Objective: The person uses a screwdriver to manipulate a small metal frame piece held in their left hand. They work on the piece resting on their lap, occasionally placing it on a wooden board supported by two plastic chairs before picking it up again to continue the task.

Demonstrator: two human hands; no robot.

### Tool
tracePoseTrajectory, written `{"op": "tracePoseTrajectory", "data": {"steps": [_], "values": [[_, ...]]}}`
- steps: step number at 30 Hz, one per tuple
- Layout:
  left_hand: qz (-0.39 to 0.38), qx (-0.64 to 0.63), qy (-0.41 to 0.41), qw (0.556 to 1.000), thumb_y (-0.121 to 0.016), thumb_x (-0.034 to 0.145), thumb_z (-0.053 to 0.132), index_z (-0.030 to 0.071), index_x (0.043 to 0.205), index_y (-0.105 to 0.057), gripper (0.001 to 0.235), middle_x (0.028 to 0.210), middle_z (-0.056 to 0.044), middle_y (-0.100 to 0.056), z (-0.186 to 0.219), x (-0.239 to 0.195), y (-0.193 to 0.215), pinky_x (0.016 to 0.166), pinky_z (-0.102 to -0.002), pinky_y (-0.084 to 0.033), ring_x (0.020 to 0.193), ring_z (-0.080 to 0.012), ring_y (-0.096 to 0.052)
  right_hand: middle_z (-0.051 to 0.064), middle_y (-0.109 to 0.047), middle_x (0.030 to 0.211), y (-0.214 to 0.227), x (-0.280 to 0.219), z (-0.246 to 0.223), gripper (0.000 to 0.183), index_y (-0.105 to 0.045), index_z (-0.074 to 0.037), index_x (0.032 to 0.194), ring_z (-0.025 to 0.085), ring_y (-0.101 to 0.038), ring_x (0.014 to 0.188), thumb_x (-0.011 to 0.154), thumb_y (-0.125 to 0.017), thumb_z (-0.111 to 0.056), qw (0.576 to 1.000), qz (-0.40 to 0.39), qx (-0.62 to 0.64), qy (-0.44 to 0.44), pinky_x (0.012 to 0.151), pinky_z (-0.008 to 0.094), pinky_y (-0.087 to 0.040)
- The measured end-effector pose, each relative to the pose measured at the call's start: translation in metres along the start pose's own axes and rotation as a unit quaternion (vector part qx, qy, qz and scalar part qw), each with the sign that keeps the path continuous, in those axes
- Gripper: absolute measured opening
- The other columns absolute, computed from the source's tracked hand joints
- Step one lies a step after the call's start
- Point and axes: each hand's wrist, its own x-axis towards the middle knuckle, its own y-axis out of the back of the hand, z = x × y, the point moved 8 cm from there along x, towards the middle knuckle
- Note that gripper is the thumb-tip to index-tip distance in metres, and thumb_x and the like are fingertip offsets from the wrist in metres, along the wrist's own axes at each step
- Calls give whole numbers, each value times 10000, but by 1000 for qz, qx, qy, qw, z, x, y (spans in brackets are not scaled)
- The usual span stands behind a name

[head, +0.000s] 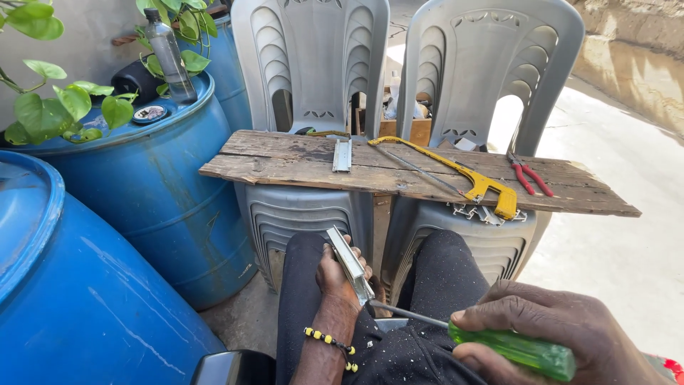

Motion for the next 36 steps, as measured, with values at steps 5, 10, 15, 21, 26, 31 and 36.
{"op": "tracePoseTrajectory", "data": {"steps": [5,10,15,21,26,31,36], "values": [[-39,-3,-6,999,-260,1110,686,195,1094,-718,672,697,-39,-529,0,15,8,417,-357,-358,486,-192,-455,-60,-879,874,-21,2,2,281,-867,-232,1025,54,-835,679,777,-933,-347,999,-41,33,11,665,190,-661],[-56,4,-31,998,-262,1116,662,215,1104,-730,647,705,-33,-582,11,-3,-7,460,-370,-380,499,-202,-484,-58,-840,915,-41,-1,4,270,-831,-270,1084,103,-821,657,841,-892,-369,996,-68,5,57,604,259,-651],[35,-33,-72,996,-368,1126,594,195,1122,-765,563,720,-54,-631,22,-33,-17,464,-345,-408,507,-196,-530,-106,-859,867,-50,-5,13,218,-866,-291,1008,54,-829,600,830,-901,-413,997,-78,-6,-1,538,253,-649],[16,-49,-123,991,-411,1128,560,200,1104,-739,487,657,-58,-585,36,-45,-30,421,-329,-382,456,-178,-481,-131,-770,819,-63,-31,39,341,-853,-421,1158,122,-727,513,838,-896,-531,989,-121,-88,-11,494,261,-617],[-5,-48,-132,990,-421,1125,558,201,1102,-743,481,643,-50,-573,43,-49,-31,408,-321,-387,438,-171,-471,-200,-667,1079,-92,-63,81,546,-610,-626,1400,117,-782,846,888,-795,-669,946,-269,-164,-83,685,320,-614],[-42,-46,-145,987,-444,1117,547,181,1098,-754,480,618,-49,-583,42,-39,-28,374,-319,-391,396,-176,-510,-133,-729,745,-61,-31,31,324,-856,-417,1133,137,-627,461,820,-896,-487,992,-85,-90,-21,426,259,-549],[-53,-44,-154,986,-439,1109,566,206,1166,-707,453,662,-36,-582,45,-45,-34,359,-331,-401,437,-172,-498,-200,-937,778,-66,-51,80,534,-959,-565,1228,-71,-673,717,709,-1041,-467,955,-176,-1,-241,691,165,-601]]}}
